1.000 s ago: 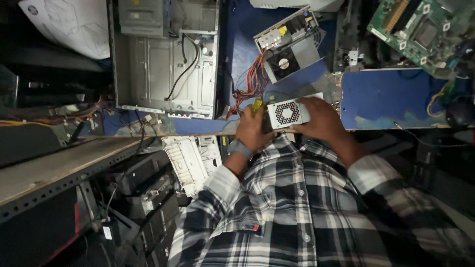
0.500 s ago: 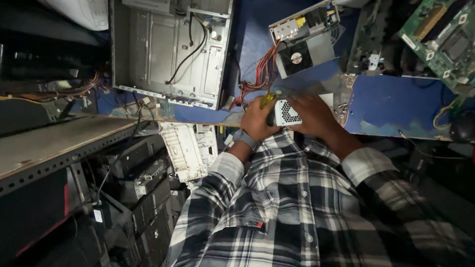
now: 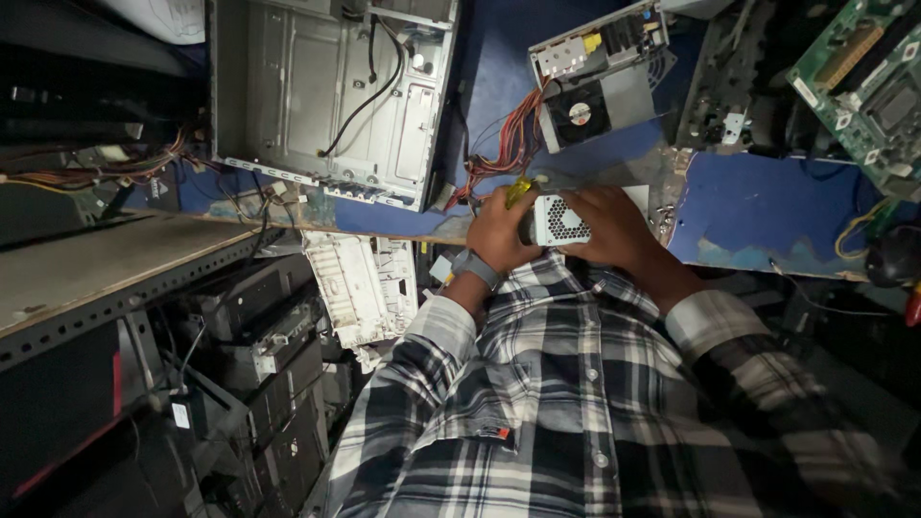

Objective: The person uses a yellow-handled screwdriver to remove screws from a white power supply unit on a cluttered workbench. They then lift the unit and set it aside, continuing to work on the same component.

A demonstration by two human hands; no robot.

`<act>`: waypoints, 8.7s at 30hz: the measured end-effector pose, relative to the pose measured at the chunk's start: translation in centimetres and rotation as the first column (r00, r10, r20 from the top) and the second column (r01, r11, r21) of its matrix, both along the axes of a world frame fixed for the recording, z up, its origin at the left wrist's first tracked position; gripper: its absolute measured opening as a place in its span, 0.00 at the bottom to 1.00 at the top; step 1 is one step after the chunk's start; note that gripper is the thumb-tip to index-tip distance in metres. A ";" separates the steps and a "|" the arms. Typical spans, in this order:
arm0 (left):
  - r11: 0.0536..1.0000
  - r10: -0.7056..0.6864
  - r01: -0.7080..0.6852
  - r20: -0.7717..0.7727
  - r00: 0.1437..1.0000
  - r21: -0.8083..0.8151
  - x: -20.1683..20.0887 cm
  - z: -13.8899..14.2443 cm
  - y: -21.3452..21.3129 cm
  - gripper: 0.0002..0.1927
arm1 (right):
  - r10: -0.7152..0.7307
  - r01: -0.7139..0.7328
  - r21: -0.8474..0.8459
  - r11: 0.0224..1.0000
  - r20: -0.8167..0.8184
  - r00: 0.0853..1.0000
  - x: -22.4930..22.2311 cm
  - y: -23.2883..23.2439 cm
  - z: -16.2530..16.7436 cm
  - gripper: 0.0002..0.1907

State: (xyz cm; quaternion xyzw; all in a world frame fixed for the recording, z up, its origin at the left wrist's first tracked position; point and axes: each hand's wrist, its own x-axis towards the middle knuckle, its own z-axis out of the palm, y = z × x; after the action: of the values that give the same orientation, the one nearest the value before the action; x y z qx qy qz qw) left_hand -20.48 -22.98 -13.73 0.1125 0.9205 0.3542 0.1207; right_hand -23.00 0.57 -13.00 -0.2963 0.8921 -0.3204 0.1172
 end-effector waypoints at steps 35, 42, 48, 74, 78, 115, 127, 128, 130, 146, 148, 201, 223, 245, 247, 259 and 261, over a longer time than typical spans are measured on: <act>0.998 -0.034 0.028 0.103 0.994 0.056 0.0 1.2 -1.5 0.54 | -0.310 0.295 0.099 0.950 0.390 0.867 -5.6 -4.1 2.3 0.24; 0.958 0.111 -0.148 0.156 0.981 0.247 -1.5 0.6 -0.6 0.35 | -0.415 0.337 0.244 0.910 0.510 0.753 -5.5 -4.3 2.6 0.23; 0.926 0.281 -0.324 0.221 0.934 0.194 -2.4 0.1 0.7 0.26 | -0.170 0.187 -0.039 0.982 0.260 0.950 -5.7 -2.8 1.6 0.18; 0.943 0.257 -0.275 0.115 0.960 0.188 -2.6 -4.7 2.2 0.26 | -0.117 0.115 0.028 0.993 0.046 0.992 -6.5 0.6 -4.3 0.23; 0.967 0.107 -0.146 0.189 0.976 0.208 -2.3 -5.2 1.8 0.39 | 0.063 -0.060 0.113 0.992 -0.022 0.998 -6.2 2.2 -4.6 0.38; 0.972 0.081 -0.130 0.242 0.967 0.194 -2.9 -8.0 2.7 0.45 | 0.265 -0.261 0.148 0.954 -0.004 0.964 -7.5 3.4 -7.3 0.42; 0.974 0.048 -0.099 0.239 0.970 0.205 -2.6 -8.8 1.6 0.48 | 0.252 -0.245 0.097 0.965 -0.068 0.965 -6.9 2.7 -8.4 0.42; 0.977 0.036 -0.082 0.226 0.973 0.199 -2.6 -8.8 1.5 0.48 | 0.255 -0.248 0.105 0.963 -0.065 0.965 -6.8 2.7 -8.4 0.42; 0.971 0.046 -0.098 0.231 0.972 0.220 -2.5 -8.9 1.4 0.48 | 0.258 -0.250 0.124 0.960 -0.058 0.964 -6.7 2.6 -8.5 0.42; 0.969 0.063 -0.107 0.197 0.978 0.222 -1.5 -7.2 1.3 0.48 | 0.186 -0.194 0.132 0.972 0.066 0.980 -5.4 2.2 -7.4 0.45; 0.975 0.054 -0.106 0.249 0.967 0.198 -1.2 -6.4 1.4 0.47 | 0.156 -0.159 0.089 0.983 0.040 0.987 -4.9 2.5 -7.2 0.45; 0.997 -0.018 0.022 -0.051 0.999 0.079 1.8 0.5 -4.1 0.49 | 0.029 -0.008 0.240 0.971 -0.084 0.996 0.3 3.8 0.7 0.44; 0.998 0.036 -0.036 0.007 0.999 0.047 1.7 -0.8 -0.9 0.52 | -0.031 0.041 0.252 0.967 -0.045 0.999 0.2 3.5 1.1 0.40; 0.992 0.088 -0.095 0.093 0.992 0.083 2.5 0.5 0.8 0.52 | -0.118 0.110 0.220 0.969 0.022 0.993 1.2 4.9 2.6 0.47; 0.983 0.124 -0.135 0.100 0.987 0.121 2.8 1.0 0.6 0.48 | -0.169 0.158 0.131 0.979 0.077 0.983 1.9 5.7 2.0 0.47; 0.938 0.282 -0.257 -0.082 0.956 0.233 6.6 3.9 -0.6 0.22 | -0.172 0.847 -0.167 0.505 0.942 0.289 9.0 10.5 -1.5 0.10; 0.939 0.271 -0.241 -0.095 0.958 0.244 7.2 4.7 -0.8 0.20 | -0.204 0.798 -0.199 0.569 0.906 0.371 9.7 10.4 -0.6 0.11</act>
State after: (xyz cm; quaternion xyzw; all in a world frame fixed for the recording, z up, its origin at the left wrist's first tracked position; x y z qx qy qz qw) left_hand -13.31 -23.78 -9.08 0.0272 0.8859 0.4630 0.0008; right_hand -13.31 11.02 -13.64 0.1756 0.6181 -0.7087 0.2915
